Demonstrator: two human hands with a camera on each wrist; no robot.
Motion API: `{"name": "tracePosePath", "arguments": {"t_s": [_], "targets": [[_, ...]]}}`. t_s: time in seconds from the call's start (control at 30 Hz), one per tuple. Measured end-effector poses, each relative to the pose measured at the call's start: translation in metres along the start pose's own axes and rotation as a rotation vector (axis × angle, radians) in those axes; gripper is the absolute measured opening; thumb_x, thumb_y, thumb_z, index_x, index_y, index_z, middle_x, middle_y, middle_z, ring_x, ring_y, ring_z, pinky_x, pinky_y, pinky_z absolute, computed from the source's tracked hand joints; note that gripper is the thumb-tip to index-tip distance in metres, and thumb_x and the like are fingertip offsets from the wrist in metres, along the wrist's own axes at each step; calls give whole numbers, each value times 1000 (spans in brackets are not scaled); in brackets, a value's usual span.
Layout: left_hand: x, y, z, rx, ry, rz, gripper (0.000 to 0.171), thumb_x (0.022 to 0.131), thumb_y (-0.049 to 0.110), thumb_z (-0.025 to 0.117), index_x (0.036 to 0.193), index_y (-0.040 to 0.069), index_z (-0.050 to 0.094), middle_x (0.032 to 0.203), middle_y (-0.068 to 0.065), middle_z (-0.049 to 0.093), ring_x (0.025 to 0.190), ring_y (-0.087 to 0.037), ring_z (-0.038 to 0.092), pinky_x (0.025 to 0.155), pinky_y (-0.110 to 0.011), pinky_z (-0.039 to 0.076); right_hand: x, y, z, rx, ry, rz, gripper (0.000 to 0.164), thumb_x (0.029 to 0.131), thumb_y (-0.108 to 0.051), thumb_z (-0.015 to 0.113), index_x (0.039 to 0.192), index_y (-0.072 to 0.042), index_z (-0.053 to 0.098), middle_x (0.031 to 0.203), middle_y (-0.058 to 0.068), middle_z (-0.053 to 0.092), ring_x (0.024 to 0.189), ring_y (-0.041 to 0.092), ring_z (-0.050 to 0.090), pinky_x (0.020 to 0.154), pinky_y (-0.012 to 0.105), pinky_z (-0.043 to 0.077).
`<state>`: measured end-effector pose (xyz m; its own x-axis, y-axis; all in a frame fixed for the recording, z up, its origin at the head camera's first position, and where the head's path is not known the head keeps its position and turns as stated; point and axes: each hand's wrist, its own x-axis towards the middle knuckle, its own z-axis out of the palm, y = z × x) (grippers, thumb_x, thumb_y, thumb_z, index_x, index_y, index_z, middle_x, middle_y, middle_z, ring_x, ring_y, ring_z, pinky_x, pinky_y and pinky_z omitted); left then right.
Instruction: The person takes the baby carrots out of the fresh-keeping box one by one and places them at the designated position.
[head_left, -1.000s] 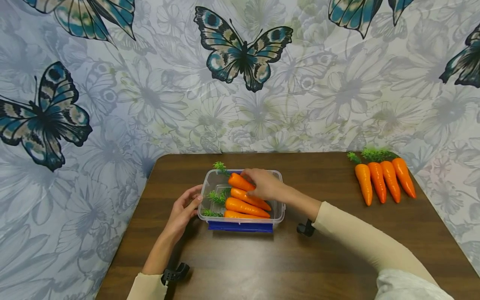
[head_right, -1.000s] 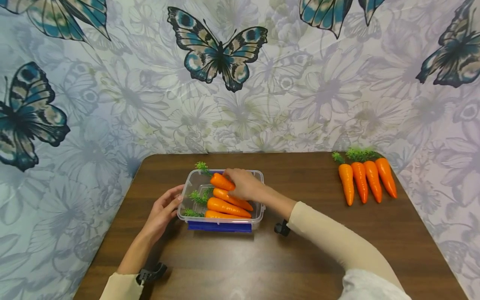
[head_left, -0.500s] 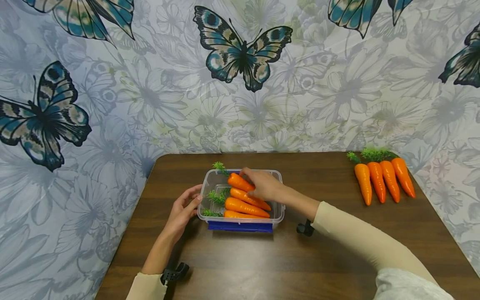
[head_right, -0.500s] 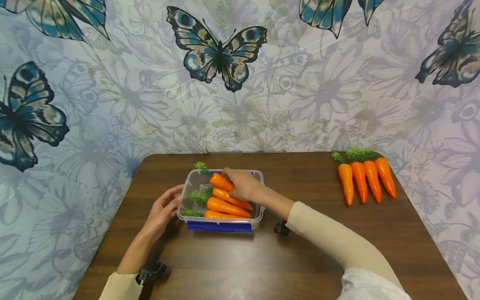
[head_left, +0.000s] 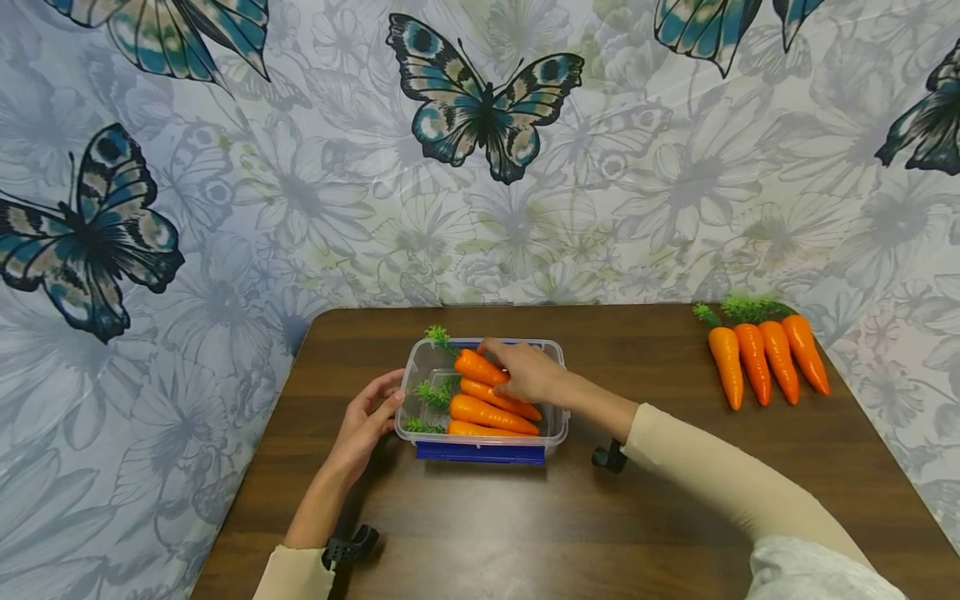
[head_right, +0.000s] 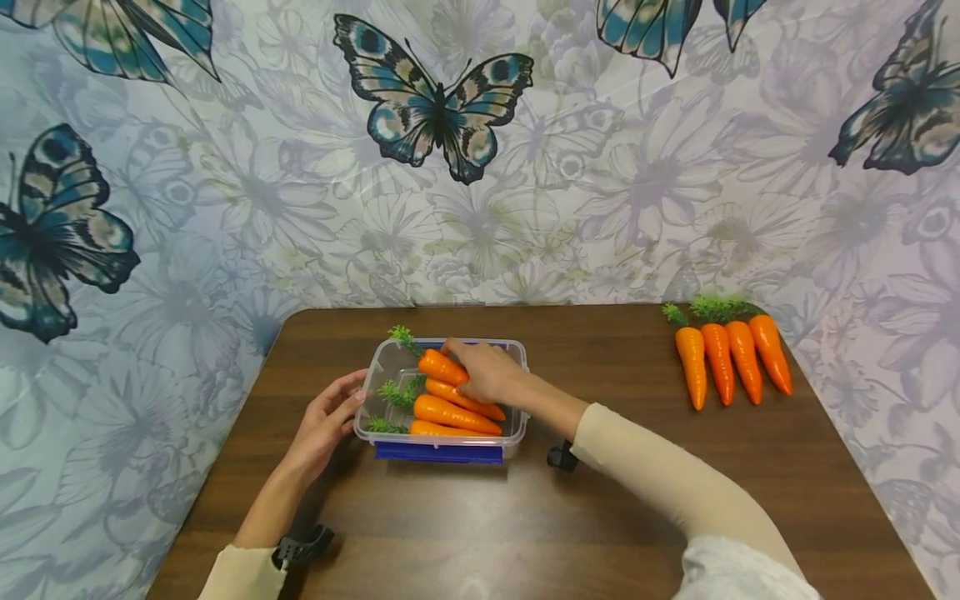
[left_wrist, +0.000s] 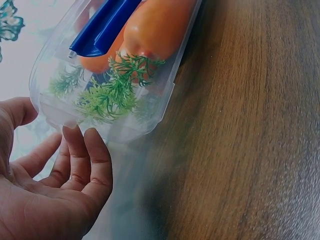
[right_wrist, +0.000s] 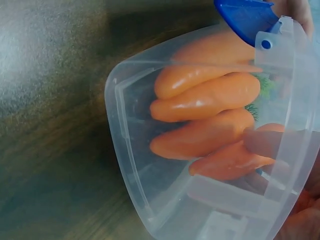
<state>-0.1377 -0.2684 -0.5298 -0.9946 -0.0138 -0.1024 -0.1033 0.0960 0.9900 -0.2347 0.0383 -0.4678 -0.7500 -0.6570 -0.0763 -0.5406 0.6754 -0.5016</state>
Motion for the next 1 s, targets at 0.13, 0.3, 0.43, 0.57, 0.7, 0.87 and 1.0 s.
{"name": "tracePosePath", "arguments": {"t_s": [0.13,0.3,0.43,0.57,0.7,0.87,1.0], "targets": [[0,0,-1,1,-5,-1,48,111,31,63,156,17,55,134,-19,58,112,-23,64,82,-27,60,-1,0,-1,36,-4,-4,63,98,-19,80,154,-19,53,114,6,75,84,21,63,74,35,54],[2,-1,0,1,-9,9,48,111,31,63,156,17,55,132,-18,59,110,-21,64,82,-26,60,-3,2,-3,104,-5,-1,62,99,-19,77,157,-18,52,133,11,74,113,29,72,93,44,61],[3,0,1,-2,-4,15,47,111,31,63,155,17,55,133,-19,58,111,-21,64,81,-26,60,-5,4,-7,179,-6,-7,63,99,-16,76,157,-16,52,133,13,73,119,30,71,96,44,61],[2,1,1,-3,2,7,47,111,30,63,155,16,55,133,-20,57,112,-21,64,81,-26,60,-9,6,-9,248,-6,-30,62,99,-16,76,157,-14,52,135,13,72,121,28,70,97,42,61],[1,1,1,-1,5,2,48,111,30,63,155,16,55,133,-19,58,111,-21,64,81,-26,60,-15,7,-8,297,15,-66,61,100,-16,76,156,-13,52,140,13,69,122,29,70,101,46,61],[0,1,1,10,7,3,48,111,31,63,156,17,55,132,-15,58,110,-21,65,82,-26,60,-24,7,-9,385,47,-87,62,99,-11,76,156,-11,52,142,15,67,121,33,71,107,51,59],[0,0,2,17,10,4,48,111,31,63,156,16,55,132,-17,57,112,-23,64,83,-27,60,-29,9,-11,477,72,-72,61,100,-12,76,156,-14,52,143,13,65,120,30,71,107,49,59]]}}
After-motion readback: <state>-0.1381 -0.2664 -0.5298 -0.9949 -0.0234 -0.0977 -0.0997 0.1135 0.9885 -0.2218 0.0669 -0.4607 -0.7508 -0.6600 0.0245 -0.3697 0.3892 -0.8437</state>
